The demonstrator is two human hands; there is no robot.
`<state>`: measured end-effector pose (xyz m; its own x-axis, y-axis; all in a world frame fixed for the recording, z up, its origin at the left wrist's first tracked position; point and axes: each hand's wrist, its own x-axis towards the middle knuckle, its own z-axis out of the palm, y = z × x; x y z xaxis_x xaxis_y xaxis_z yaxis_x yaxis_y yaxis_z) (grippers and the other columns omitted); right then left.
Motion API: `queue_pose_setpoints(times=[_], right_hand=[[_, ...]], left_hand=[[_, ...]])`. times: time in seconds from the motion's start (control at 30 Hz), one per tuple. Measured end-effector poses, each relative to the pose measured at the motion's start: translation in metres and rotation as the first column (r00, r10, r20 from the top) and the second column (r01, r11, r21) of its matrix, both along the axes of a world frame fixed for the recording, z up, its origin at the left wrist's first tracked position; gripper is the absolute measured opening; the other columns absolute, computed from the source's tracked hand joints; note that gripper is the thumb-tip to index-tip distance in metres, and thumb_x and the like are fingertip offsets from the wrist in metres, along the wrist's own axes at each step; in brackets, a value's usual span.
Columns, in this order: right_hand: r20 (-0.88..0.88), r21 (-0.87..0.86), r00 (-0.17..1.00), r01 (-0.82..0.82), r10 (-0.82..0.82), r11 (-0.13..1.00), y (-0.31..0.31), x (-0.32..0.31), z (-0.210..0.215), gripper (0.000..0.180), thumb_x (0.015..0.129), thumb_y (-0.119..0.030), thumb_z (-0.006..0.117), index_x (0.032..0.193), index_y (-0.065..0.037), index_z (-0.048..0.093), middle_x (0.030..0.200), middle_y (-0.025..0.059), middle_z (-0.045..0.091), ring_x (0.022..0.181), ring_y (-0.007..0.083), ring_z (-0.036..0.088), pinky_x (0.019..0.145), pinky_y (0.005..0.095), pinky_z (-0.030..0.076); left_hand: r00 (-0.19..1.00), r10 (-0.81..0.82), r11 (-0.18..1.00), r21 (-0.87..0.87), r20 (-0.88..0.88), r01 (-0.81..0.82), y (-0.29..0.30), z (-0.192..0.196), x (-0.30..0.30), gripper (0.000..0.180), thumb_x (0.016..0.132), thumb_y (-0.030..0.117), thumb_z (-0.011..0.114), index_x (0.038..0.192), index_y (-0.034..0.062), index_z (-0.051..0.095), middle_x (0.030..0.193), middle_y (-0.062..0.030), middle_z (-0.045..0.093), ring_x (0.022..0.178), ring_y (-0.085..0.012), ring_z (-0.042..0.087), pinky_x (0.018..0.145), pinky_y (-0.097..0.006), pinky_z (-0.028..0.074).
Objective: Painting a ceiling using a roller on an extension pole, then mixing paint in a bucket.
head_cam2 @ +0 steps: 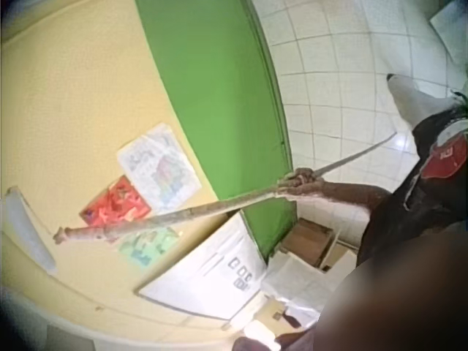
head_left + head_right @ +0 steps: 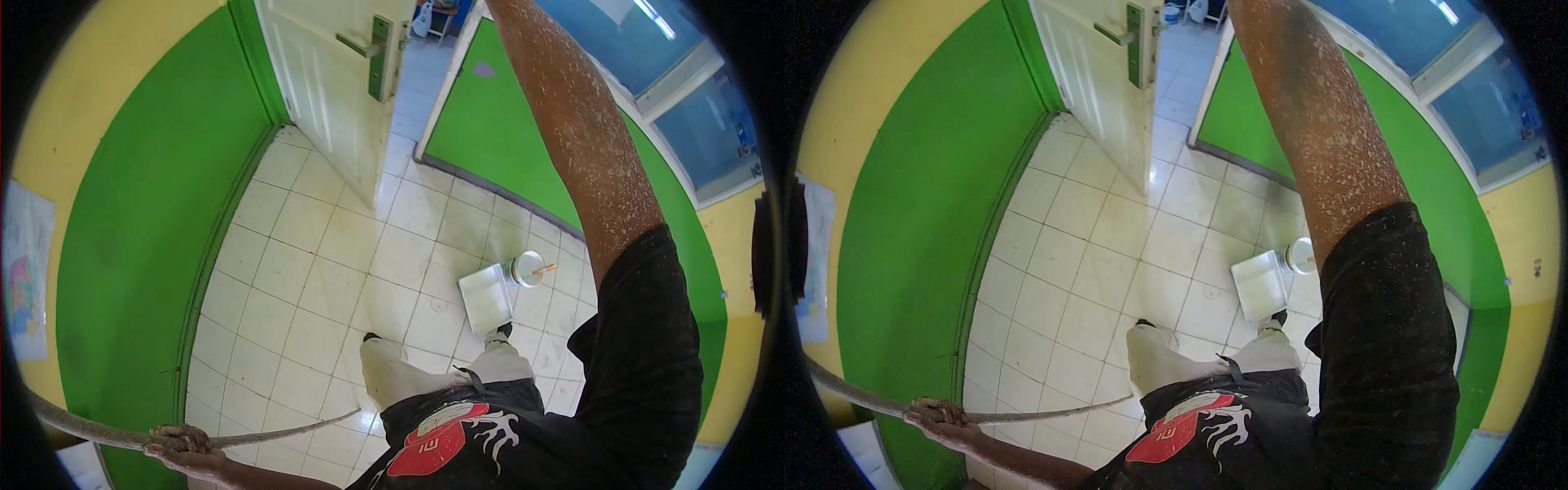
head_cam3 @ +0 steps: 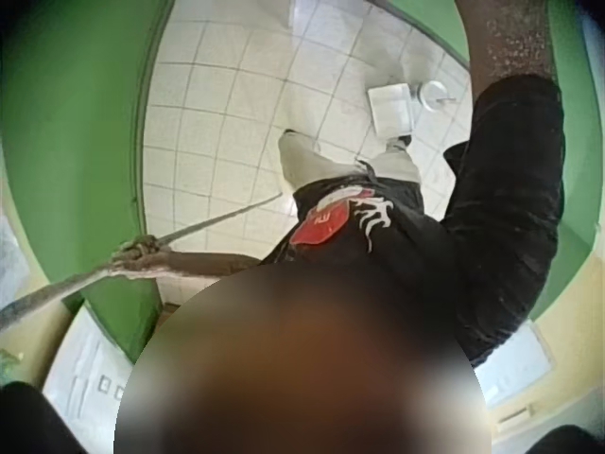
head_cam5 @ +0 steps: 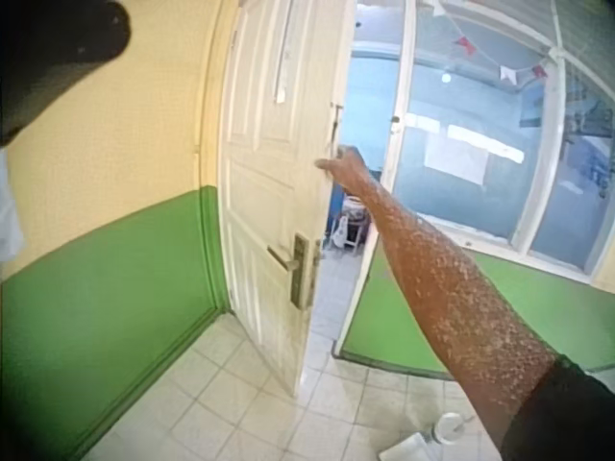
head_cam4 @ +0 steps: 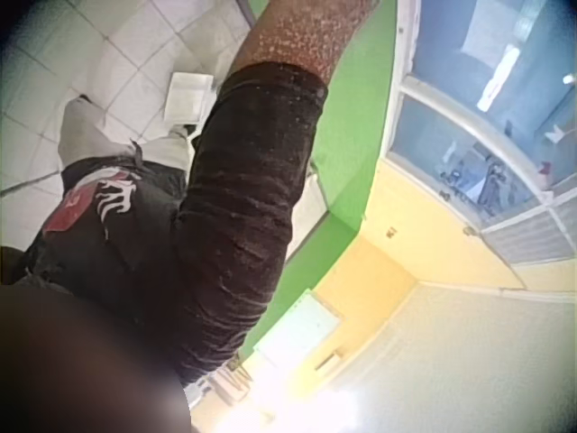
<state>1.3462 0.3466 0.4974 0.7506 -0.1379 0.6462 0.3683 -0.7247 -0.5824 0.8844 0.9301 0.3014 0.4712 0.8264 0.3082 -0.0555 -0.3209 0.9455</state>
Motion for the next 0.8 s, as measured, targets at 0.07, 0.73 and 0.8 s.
queue_pose_setpoints(times=[0.07,0.73,0.8], right_hand=[[-0.25,0.359,0.912,-0.225,0.325,0.906,-0.007,-0.007,0.006,0.04,0.073,-0.03,0.078,0.09,0.004,0.067,0.074,0.0101,0.066,0.065,0.0195,0.058,0.06,0.0366,0.047],[0.229,-0.078,0.91,-0.337,0.345,0.938,-0.055,-0.031,-0.027,0.043,0.074,-0.028,0.075,0.103,0.002,0.066,0.09,0.0229,0.068,0.082,0.0313,0.066,0.073,0.0407,0.05],[0.269,-0.029,0.744,-0.628,0.611,0.778,-0.061,-0.021,-0.025,0.043,0.075,-0.029,0.075,0.103,0.002,0.066,0.091,0.0232,0.068,0.082,0.0336,0.066,0.073,0.0415,0.05]], left_hand=[[0.999,-0.036,0.998,0.048,-0.015,0.037,0.002,-0.001,-0.01,0.062,0.096,0.063,0.028,0.097,0.0036,0.045,0.057,0.0007,0.039,0.036,-0.0026,0.031,0.029,-0.016,0.023],[0.95,0.305,0.945,-0.147,0.066,-0.293,-0.057,-0.081,-0.127,0.057,0.094,0.063,0.04,0.076,0.0094,0.047,0.054,0.0014,0.037,0.037,-0.0046,0.032,0.031,-0.018,0.021],[0.976,0.118,0.981,0.131,0.183,-0.143,-0.052,-0.095,-0.138,0.056,0.093,0.063,0.043,0.074,0.0102,0.047,0.052,0.0027,0.035,0.037,-0.0047,0.031,0.031,-0.019,0.02]])
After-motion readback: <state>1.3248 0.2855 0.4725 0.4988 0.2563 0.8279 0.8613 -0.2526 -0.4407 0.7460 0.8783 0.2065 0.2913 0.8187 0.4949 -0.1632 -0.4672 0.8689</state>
